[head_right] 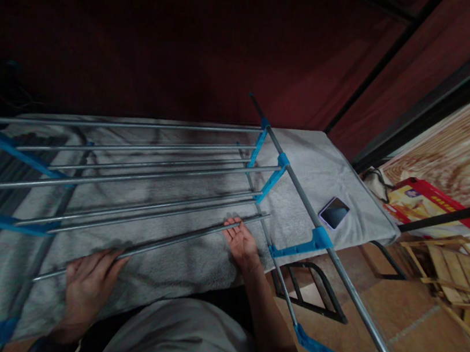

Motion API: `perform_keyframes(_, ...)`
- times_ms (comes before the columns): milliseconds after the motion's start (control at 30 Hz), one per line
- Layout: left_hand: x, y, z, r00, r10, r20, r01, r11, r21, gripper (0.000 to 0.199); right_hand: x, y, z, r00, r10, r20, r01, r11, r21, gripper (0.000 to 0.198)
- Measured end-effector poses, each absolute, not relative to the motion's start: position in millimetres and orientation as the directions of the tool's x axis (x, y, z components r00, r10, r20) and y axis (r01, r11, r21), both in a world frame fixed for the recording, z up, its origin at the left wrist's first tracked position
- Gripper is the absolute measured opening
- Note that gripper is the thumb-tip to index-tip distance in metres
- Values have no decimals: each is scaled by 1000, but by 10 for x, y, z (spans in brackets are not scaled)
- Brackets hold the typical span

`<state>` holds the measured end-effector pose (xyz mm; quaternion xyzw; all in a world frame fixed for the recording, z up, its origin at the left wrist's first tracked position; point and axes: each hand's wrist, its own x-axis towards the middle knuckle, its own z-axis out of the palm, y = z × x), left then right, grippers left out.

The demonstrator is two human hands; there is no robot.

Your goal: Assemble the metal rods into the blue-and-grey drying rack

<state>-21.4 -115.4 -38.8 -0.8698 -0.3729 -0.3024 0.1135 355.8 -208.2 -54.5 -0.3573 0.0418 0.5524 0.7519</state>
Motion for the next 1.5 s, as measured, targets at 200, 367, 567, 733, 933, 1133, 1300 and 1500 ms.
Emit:
perform_keyframes(200,-178,-1161,-352,554,581,597,715,-699,17,21,3558,-2074,-575,396,802,-447,-849,133,-512,16)
perform_keyframes(367,-188,-1146,-366,556,598,577,708,-705,48,23,3556,-2068,-594,407,796,-447,-844,140,-518,16)
perform_keyframes(567,-207,-1131,-421,559,599,573,671,-733,111,22,3556,-2068,-596,413,788,-456,-848,150,-509,12)
perform_keyframes(733,-196,-1139,-399,581,596,555,654,-747,117,22,3551,-2073,-570,408,793,-452,-843,136,-521,10)
perform_keyframes(933,-177,-1147,-370,592,590,548,639,-759,127,21,3551,-2072,-542,410,780,-473,-845,130,-518,12)
perform_keyframes(1133,-191,-1135,-404,594,587,549,621,-769,151,22,3545,-2075,-560,417,794,-443,-834,140,-534,11)
perform_keyframes(1300,-204,-1124,-417,595,580,557,632,-765,121,20,3543,-2074,-555,404,803,-438,-841,138,-523,18)
perform_keyframes(1500,-197,-1136,-387,609,577,544,626,-771,117,17,3547,-2071,-543,404,803,-438,-840,136,-525,16)
